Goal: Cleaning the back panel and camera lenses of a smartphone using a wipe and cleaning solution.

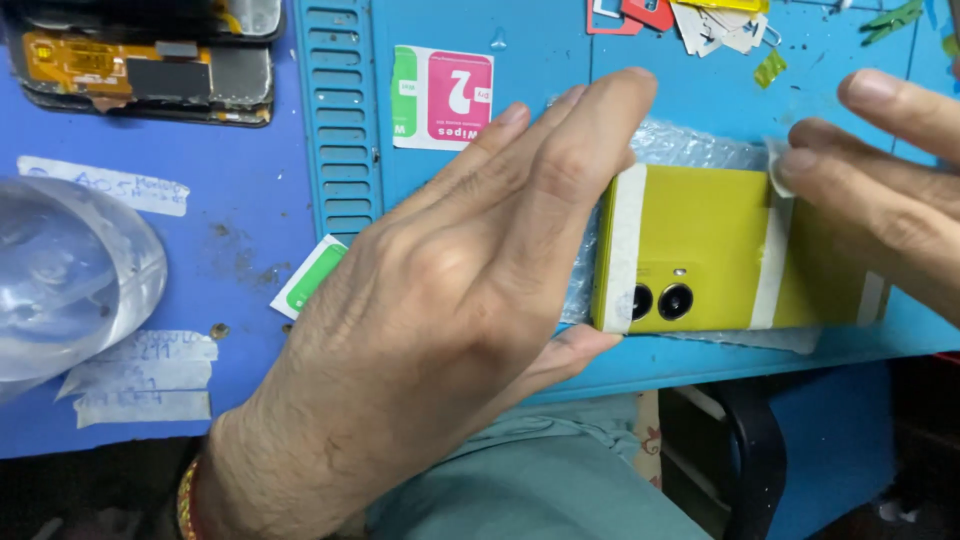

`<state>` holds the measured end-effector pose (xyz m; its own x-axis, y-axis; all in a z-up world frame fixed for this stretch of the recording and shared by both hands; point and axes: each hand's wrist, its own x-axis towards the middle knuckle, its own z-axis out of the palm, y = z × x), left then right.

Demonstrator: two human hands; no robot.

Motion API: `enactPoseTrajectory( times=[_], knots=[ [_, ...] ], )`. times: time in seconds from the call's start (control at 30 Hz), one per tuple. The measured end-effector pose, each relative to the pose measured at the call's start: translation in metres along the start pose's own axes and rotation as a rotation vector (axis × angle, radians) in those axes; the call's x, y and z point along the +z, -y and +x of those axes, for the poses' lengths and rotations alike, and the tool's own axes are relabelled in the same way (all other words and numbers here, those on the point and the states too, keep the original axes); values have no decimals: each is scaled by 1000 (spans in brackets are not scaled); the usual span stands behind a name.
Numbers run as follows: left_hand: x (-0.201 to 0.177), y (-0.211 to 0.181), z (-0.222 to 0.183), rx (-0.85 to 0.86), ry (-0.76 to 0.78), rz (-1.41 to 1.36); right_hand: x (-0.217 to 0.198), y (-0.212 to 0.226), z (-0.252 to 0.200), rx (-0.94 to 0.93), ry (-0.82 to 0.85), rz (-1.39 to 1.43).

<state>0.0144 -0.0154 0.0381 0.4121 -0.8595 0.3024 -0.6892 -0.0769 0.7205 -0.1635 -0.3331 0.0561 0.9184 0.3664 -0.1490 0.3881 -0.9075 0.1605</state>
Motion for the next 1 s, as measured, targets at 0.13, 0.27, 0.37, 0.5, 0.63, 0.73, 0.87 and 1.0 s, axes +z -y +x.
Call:
enactPoseTrajectory(
  times=[0.13, 0.27, 0.37, 0.5, 0.63, 0.73, 0.87, 1.0],
  knots=[
    [1, -2, 3, 37, 3, 35, 2, -2, -8, 19, -37, -28],
    [-1, -2, 1, 16, -13, -15, -25, 13, 20, -4, 10, -17],
    [-3, 1, -3, 19, -20, -31, -21, 11, 27, -26, 42, 2],
    [-4, -2, 1, 28, -17, -29, -1, -2, 8, 23, -18, 0],
    [-3, 0, 0, 8, -31, -57, -16, 15, 10, 60, 12, 26],
    [-2, 3, -2, 13, -26, -66, -23, 23, 18, 74, 38, 47],
    [-2, 0, -1, 21, -22, -38, -12, 23, 8, 119, -51, 262],
    [-2, -2, 1, 27, -7, -26, -11, 27, -10, 163, 14, 193]
  ],
)
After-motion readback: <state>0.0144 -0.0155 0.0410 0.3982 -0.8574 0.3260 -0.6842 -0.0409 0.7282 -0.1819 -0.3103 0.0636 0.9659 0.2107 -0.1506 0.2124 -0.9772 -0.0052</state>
